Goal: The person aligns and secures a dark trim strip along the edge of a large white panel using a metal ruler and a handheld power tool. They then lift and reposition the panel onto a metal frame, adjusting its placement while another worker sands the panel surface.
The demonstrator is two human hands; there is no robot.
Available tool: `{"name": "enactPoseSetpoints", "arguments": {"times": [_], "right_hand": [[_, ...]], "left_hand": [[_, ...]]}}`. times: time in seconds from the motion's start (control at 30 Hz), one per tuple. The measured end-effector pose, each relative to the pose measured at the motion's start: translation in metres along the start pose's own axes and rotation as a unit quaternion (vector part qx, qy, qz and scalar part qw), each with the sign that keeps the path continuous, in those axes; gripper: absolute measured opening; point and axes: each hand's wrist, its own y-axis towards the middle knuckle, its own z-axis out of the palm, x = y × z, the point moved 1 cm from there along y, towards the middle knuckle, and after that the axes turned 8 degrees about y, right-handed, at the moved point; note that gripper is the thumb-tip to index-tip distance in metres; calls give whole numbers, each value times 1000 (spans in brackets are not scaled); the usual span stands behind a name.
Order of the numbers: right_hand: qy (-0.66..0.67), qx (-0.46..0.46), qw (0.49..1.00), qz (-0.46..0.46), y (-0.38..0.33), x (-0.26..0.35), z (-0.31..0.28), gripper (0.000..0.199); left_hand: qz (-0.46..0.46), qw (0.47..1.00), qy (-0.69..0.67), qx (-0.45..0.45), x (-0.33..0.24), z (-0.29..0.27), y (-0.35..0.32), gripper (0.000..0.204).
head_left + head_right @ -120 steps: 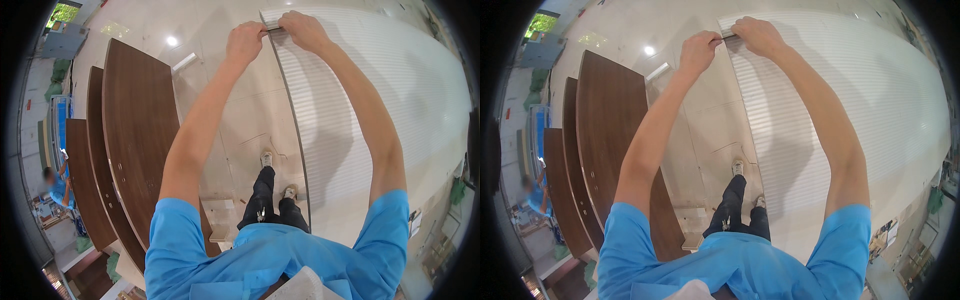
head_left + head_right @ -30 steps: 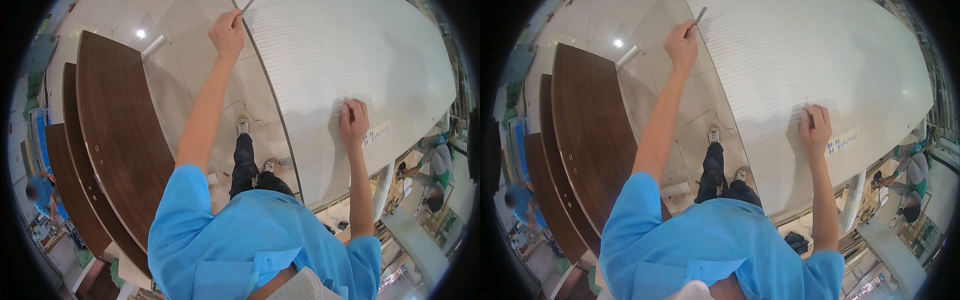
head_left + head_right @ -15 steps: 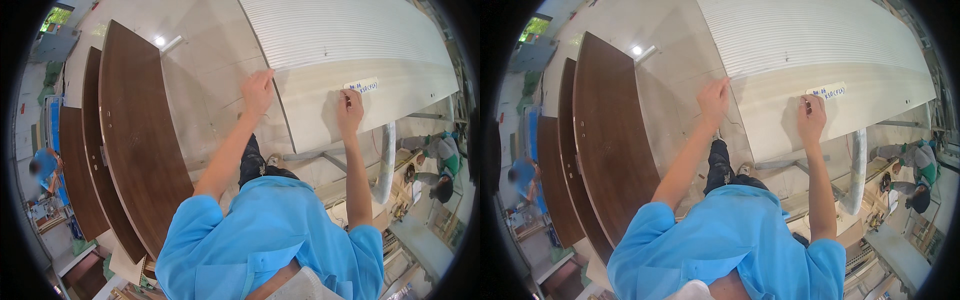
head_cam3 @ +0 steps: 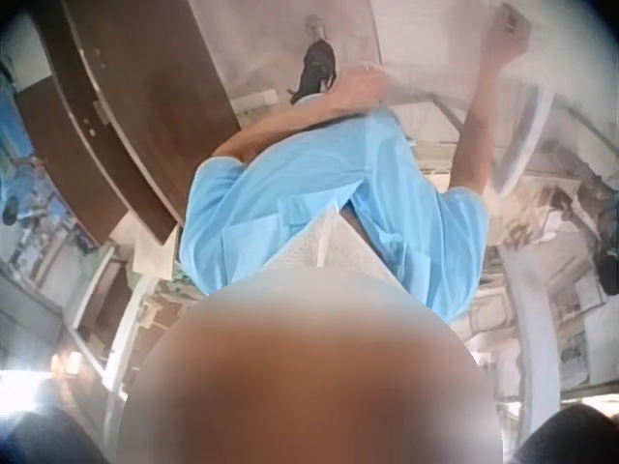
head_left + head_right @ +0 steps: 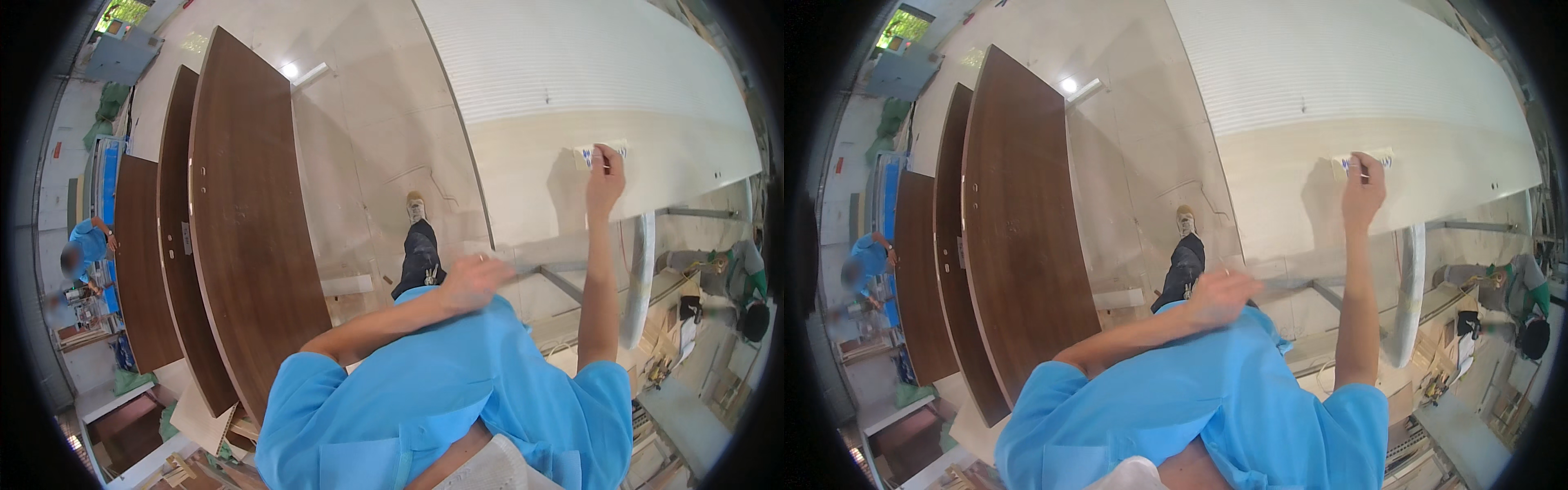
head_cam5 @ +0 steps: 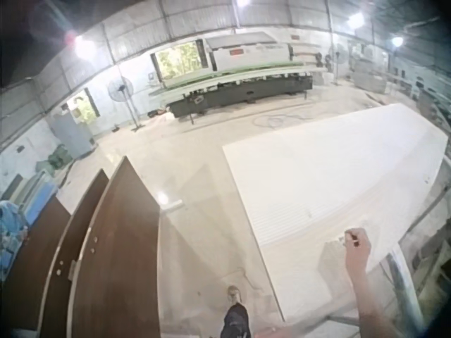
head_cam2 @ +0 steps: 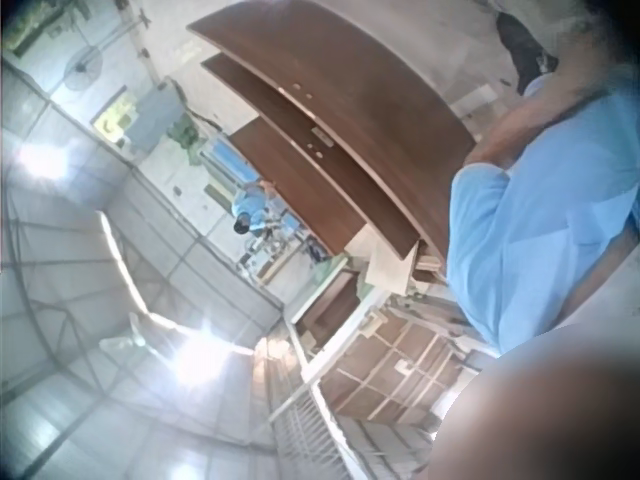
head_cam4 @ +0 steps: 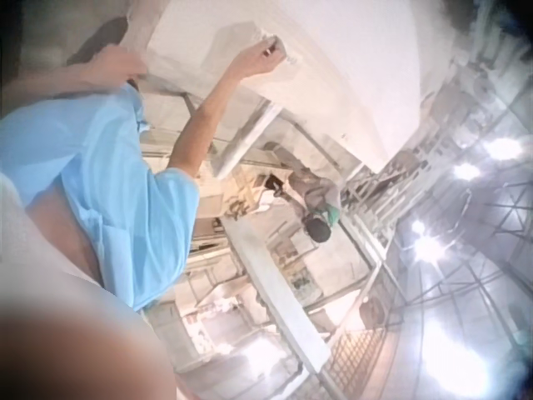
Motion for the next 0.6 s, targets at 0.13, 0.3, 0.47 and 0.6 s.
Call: {"name": "enactPoseSetpoints", "arguments": {"times": [0.13, 0.3, 0.47, 0.6], "right_hand": [[105, 185, 975, 63, 65, 58, 14, 28], [-101, 435, 880, -159, 102, 120, 133, 33], [-174, 365, 869, -287, 179, 86, 305, 15], [-154, 329, 891, -273, 248, 52, 408, 8]], "left_hand": [[-42, 994, 52, 81, 62, -37, 69, 27], [-61, 989, 133, 8, 209, -99, 207, 18], [-53, 986, 136, -78, 356, -134, 316, 11], [-55, 981, 143, -115, 456, -137, 374, 10]]}}
